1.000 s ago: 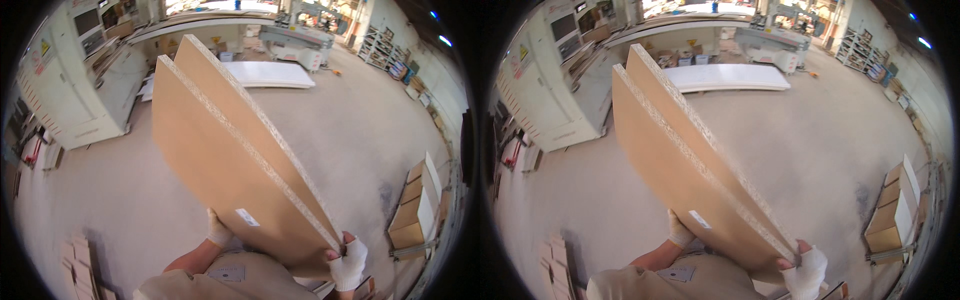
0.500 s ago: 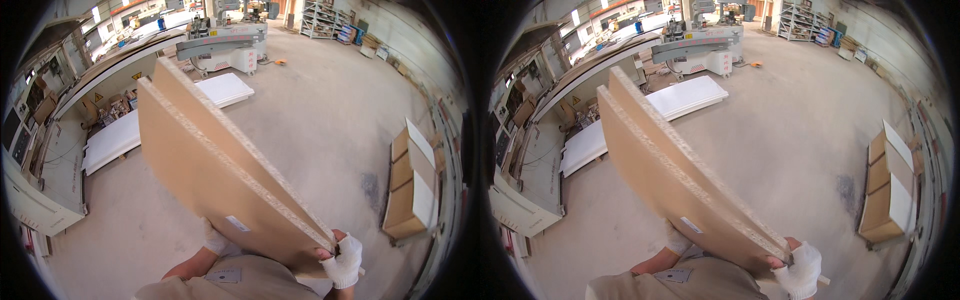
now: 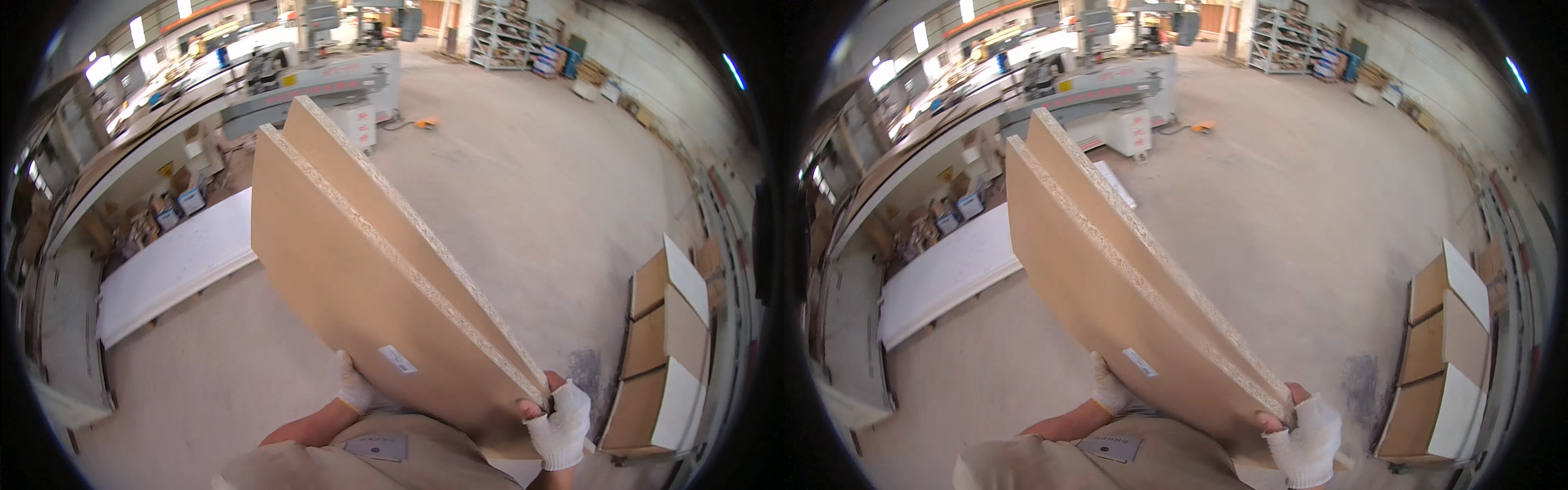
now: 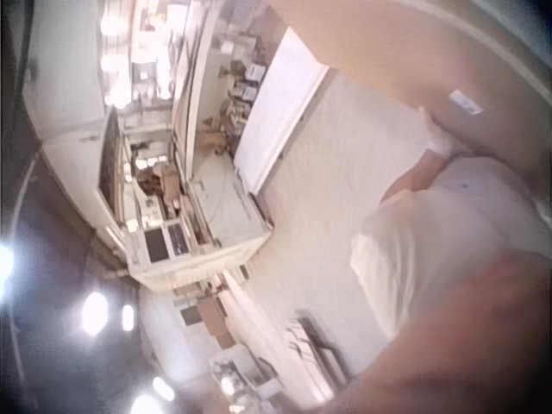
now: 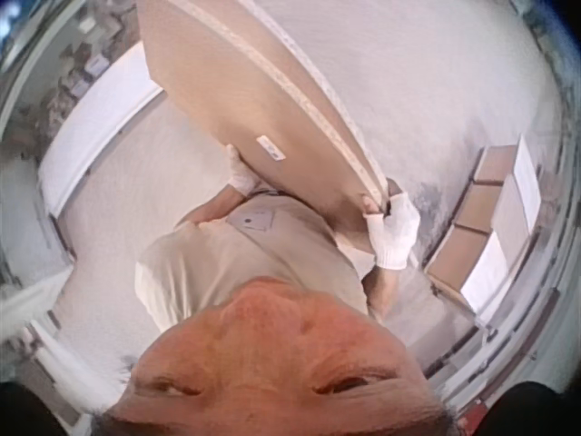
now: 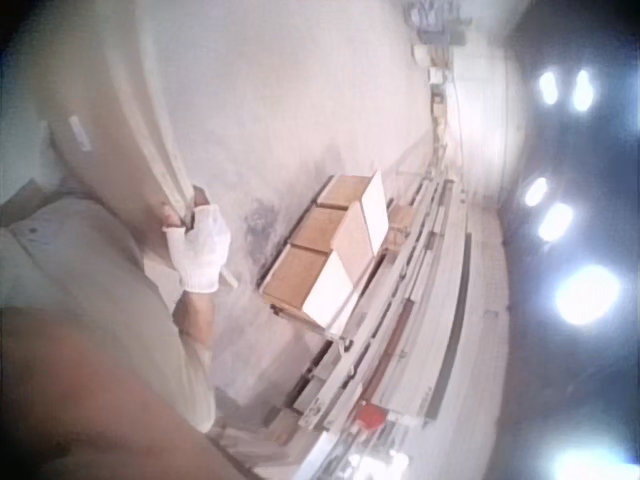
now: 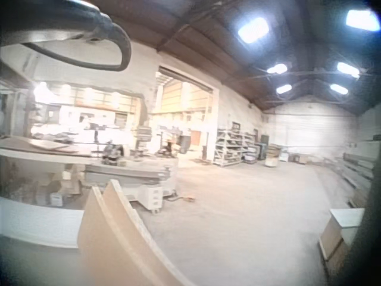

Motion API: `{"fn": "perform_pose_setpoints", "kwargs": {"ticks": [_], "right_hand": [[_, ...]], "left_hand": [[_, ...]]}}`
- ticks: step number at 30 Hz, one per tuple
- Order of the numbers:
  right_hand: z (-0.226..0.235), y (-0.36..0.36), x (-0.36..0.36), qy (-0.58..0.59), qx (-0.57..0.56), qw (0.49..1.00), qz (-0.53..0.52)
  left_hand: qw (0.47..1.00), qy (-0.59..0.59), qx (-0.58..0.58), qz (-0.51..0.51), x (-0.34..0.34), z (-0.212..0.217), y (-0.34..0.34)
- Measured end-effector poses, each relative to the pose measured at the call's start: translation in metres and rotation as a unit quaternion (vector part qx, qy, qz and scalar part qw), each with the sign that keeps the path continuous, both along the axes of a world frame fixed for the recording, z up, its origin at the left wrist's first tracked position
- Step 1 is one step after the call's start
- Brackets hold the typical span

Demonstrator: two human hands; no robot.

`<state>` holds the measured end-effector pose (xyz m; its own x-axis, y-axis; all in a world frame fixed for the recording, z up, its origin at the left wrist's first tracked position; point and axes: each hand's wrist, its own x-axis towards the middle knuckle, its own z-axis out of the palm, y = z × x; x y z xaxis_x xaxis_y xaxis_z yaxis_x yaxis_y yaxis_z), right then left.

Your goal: The person repeatedly picks up flat cardboard sheets from a table, aligns them, and stacks them into a neat pile. The person then carries the stack across the workshop and places it on a roller conveyor.

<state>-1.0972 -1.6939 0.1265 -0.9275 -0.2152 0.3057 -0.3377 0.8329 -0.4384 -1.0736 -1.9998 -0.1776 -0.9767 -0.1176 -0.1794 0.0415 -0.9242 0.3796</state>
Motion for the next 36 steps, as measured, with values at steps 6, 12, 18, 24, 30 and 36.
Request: {"fn": "perform_pose_setpoints", "kwargs": {"ticks": [6, 12, 18, 24, 30, 36], "right_hand": [[-0.038, 0.065, -0.183, -0.040, -0.038, 0.995, -0.079], [-0.027, 0.111, -0.403, -0.018, 0.063, 0.997, -0.044], [-0.003, 0.175, -0.603, -0.100, 0.109, 0.989, -0.017], [-0.040, 0.231, -0.806, -0.069, 0.082, 0.994, 0.001], [-0.024, 0.339, -0.982, -0.115, 0.087, 0.985, -0.092], [-0.058, 0.468, -1.149, -0.112, 0.080, 0.975, -0.176]], "left_hand": [[0.996, -0.077, 0.020, -0.047, -0.204, -0.016, 0.046], [0.998, -0.056, -0.017, -0.025, -0.413, -0.018, 0.102], [0.998, -0.060, 0.022, -0.018, -0.558, -0.003, 0.169], [0.996, -0.068, 0.053, 0.007, -0.755, -0.030, 0.231], [0.988, -0.145, 0.000, -0.053, -0.971, 0.015, 0.327], [0.982, -0.132, 0.011, -0.136, -1.178, -0.009, 0.443]]}}
